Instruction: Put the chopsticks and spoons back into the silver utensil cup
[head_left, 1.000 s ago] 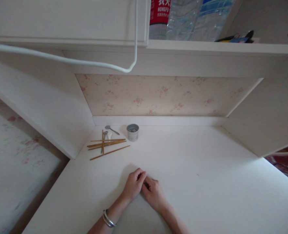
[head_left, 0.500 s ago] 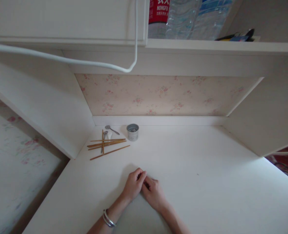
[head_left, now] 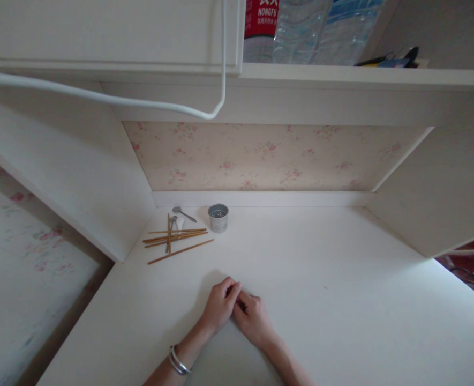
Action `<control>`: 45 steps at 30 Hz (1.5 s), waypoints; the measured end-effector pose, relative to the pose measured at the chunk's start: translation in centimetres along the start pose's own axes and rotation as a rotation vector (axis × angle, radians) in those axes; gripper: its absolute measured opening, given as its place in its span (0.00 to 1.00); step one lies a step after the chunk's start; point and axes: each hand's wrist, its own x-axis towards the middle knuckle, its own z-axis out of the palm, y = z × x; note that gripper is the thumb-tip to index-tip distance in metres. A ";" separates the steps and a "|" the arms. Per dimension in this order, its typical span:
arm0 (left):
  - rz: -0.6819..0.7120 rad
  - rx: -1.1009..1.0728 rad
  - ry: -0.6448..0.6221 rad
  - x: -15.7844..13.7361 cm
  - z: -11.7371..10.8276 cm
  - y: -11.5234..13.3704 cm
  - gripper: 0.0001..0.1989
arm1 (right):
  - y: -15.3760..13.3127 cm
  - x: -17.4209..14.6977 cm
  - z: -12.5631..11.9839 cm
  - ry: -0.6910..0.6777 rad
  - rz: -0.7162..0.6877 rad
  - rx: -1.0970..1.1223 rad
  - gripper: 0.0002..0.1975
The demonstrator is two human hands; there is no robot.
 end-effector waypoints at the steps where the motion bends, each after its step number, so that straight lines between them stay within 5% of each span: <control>1: -0.001 -0.001 -0.001 0.0 0.0 0.0 0.18 | 0.0 0.0 0.0 0.000 0.000 0.000 0.08; 45: 0.007 0.022 0.008 0.0 0.0 0.0 0.18 | 0.2 0.0 0.1 0.007 0.011 -0.026 0.07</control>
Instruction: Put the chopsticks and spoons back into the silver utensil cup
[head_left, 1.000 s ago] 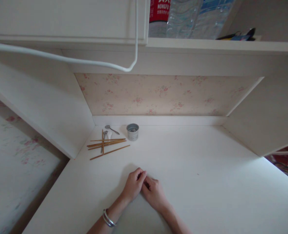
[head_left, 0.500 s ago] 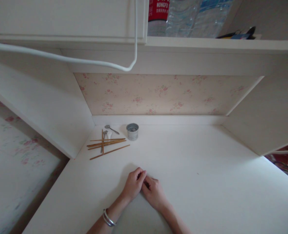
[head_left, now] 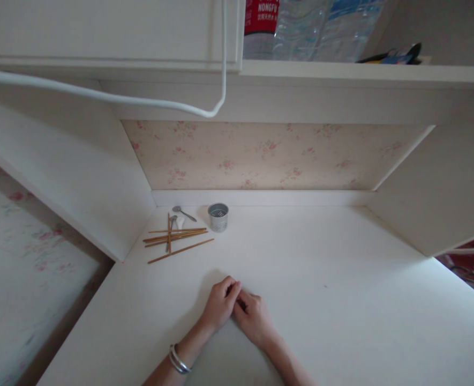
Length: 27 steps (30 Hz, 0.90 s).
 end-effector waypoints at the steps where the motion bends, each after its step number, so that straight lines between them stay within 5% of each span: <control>1: 0.001 -0.001 -0.001 0.0 0.0 0.0 0.18 | 0.0 0.0 0.0 0.000 0.000 -0.001 0.07; 27: -0.004 -0.022 -0.014 0.0 0.0 -0.3 0.17 | -0.1 0.0 0.0 -0.011 -0.005 0.006 0.07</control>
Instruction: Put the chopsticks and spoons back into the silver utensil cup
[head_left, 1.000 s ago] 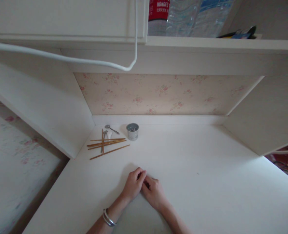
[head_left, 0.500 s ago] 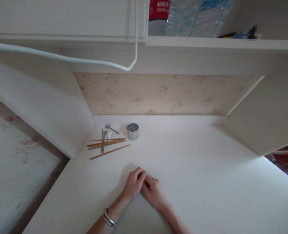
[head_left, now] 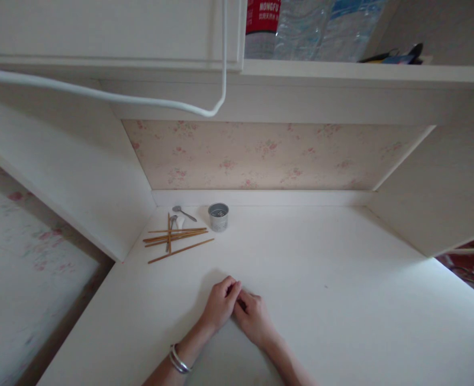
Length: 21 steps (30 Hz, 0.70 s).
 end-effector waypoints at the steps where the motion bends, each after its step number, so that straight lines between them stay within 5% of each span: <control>1: -0.001 -0.002 0.001 0.0 0.0 0.0 0.17 | 0.0 0.0 0.0 0.000 0.000 0.000 0.07; 21: -0.003 0.005 0.001 0.2 0.0 0.1 0.17 | -0.1 0.0 0.0 -0.005 0.011 0.002 0.07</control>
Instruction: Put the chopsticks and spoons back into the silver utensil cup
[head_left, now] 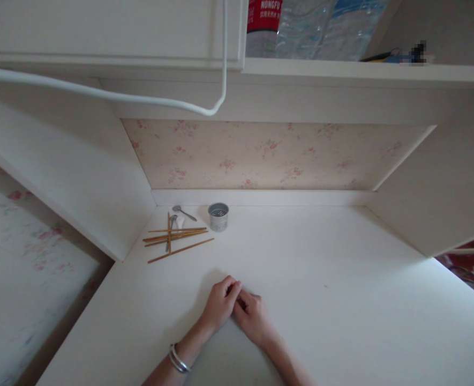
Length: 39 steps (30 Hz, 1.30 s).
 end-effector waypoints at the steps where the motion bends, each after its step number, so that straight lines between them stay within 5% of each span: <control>1: 0.002 0.001 0.000 0.0 0.0 0.0 0.17 | 0.0 0.0 0.0 0.000 -0.002 0.003 0.07; 32: -0.008 -0.026 -0.008 0.1 0.0 0.2 0.18 | 0.0 0.0 0.0 0.005 -0.006 0.010 0.07; 35: -0.013 0.006 0.025 1.2 -1.3 0.1 0.19 | 0.3 -0.1 0.2 0.016 0.019 -0.022 0.10; 39: 0.028 0.262 0.233 4.9 -6.0 -0.1 0.19 | 0.7 0.0 0.5 0.027 0.046 -0.092 0.15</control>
